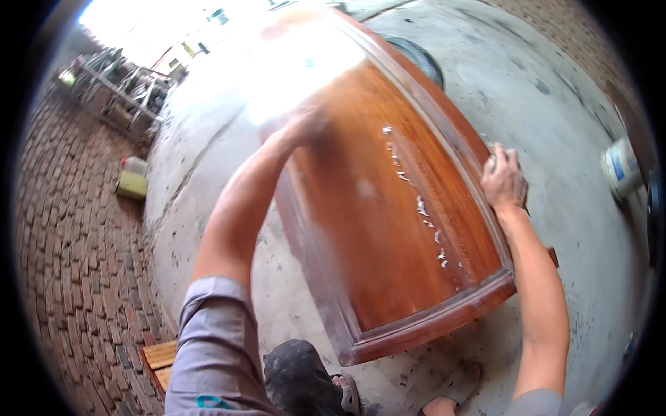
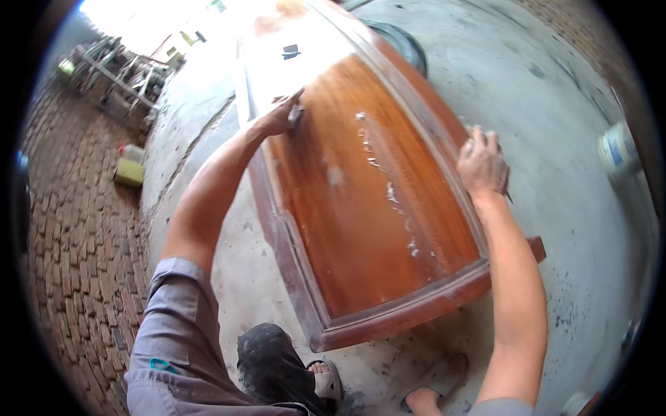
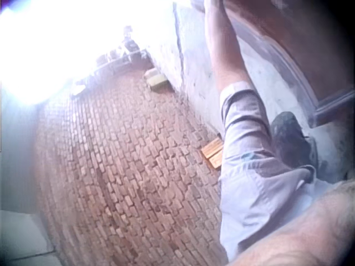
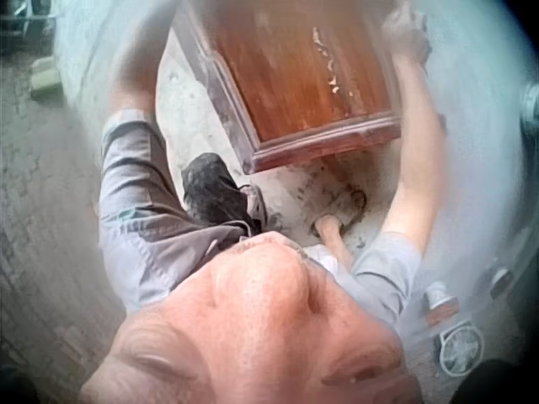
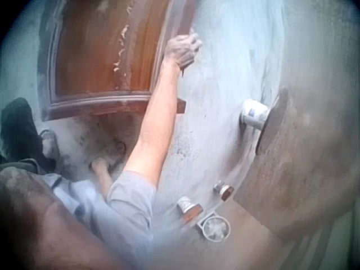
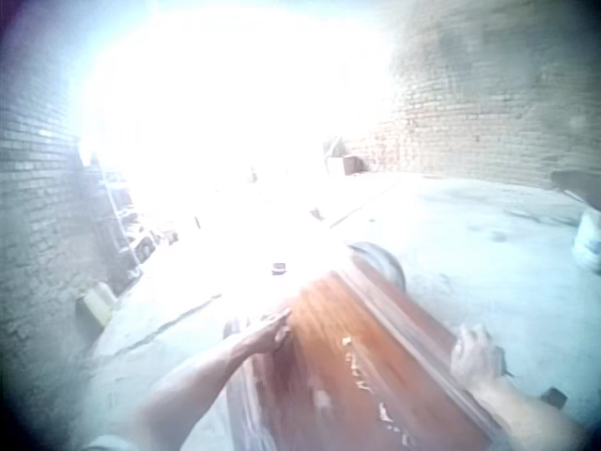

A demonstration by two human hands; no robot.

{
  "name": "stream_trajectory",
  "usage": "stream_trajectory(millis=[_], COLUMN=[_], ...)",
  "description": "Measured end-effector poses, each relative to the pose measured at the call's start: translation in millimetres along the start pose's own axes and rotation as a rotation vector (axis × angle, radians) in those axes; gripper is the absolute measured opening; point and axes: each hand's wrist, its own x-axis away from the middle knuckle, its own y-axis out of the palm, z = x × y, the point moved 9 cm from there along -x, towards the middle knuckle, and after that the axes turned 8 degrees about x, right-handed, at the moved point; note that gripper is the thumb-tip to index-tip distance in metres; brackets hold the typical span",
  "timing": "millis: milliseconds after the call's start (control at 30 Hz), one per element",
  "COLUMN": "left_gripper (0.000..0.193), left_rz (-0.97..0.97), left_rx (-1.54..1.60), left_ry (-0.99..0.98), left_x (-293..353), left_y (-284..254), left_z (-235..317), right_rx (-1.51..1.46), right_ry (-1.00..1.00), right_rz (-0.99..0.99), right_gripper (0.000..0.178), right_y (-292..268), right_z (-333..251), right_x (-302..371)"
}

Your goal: The person applies a white filler substance to a wooden cabinet door using a small spatula, smoothing it into the surface. They then use a sanding block to rub the treated area, removing excess material and smoothing the finish.

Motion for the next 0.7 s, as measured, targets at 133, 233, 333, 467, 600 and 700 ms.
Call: stream_trajectory(millis=[133, 233, 333, 467, 600, 700], left_gripper=[0.078, 0.071, 0.076, 0.066, 0.018, 0.020], left_rz=[-0.197, -0.238, -0.192, -0.118, -0.151, -0.014], left_rx=[-0.087, -0.268, -0.239, -0.285, -0.401, -0.177], left_ry=[-0.041, 0.000, 0.185, 0.169, 0.211, 0.249], left_x=[6.2, 17.9, 42.3, 56.0, 64.1, 65.1], left_y=[19.9, 4.1, -9.9, -8.9, -18.9, -30.4], left_z=[0.2, 11.1, 24.2, 11.8, -6.3, 29.8], right_rx=[0.005, -0.013, -0.032, -0.034, -0.089, -0.067], right_ry=[0.027, 0.041, 0.053, 0.061, 0.062, 0.074], right_rz=[-0.049, -0.041, -0.029, -0.070, -0.070, -0.080], right_gripper=[0.042, 0.042, 0.042, 0.039, 0.032, 0.033], right_y=[8.7, 4.6, 2.2, 8.8, 4.4, 6.7], right_z=[-1.7, 1.3, 3.6, 3.8, -6.0, 2.8], right_x=[4.6, 5.0, 4.2, 1.8, 1.4, 1.0])
